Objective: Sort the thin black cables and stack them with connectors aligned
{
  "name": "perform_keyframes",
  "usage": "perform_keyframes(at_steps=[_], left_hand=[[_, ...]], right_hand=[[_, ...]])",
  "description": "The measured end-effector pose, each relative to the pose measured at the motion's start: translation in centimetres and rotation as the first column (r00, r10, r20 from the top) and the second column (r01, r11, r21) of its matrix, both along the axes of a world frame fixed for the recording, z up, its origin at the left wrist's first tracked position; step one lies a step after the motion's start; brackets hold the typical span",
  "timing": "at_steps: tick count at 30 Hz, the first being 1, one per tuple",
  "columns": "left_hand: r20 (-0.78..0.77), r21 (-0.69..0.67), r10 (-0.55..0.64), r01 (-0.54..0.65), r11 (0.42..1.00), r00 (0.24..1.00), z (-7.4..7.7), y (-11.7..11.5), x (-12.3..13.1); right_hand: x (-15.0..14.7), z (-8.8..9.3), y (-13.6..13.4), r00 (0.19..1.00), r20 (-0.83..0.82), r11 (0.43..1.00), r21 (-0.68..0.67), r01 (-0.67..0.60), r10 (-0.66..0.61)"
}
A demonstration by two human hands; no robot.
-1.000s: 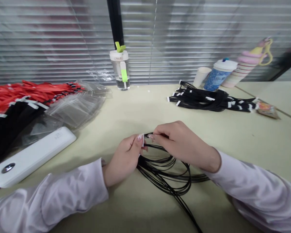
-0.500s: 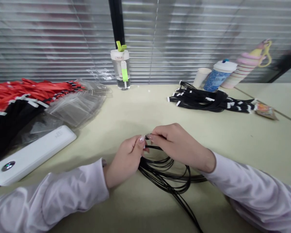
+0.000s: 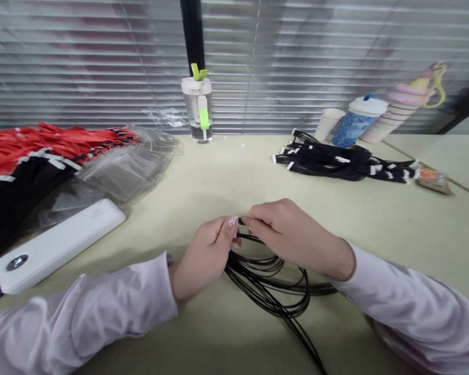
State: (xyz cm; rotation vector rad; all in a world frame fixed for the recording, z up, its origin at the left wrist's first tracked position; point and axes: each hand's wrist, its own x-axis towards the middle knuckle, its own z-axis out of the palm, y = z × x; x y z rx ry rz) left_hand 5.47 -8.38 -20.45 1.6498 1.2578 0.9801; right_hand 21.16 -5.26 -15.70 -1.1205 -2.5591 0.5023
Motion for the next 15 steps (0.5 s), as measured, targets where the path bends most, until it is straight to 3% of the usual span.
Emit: perform_keyframes(at_steps=[8,15], left_hand=[[-0.029,-0.044,0.054,-0.055,0.998,0.998,-0.26,0.11,-0.12],[0.001,-0.012,0.013,-0.013,1.0,1.0,-0.26,0.04,-0.01]], right_hand=[[0.34,-0.02,0.08,1.0,-0.021,1.0,0.004,-0.005,0.005],[0.27,-0.32,0.2,0.999,-0.027,1.0,0.018,-0.024,0.025]])
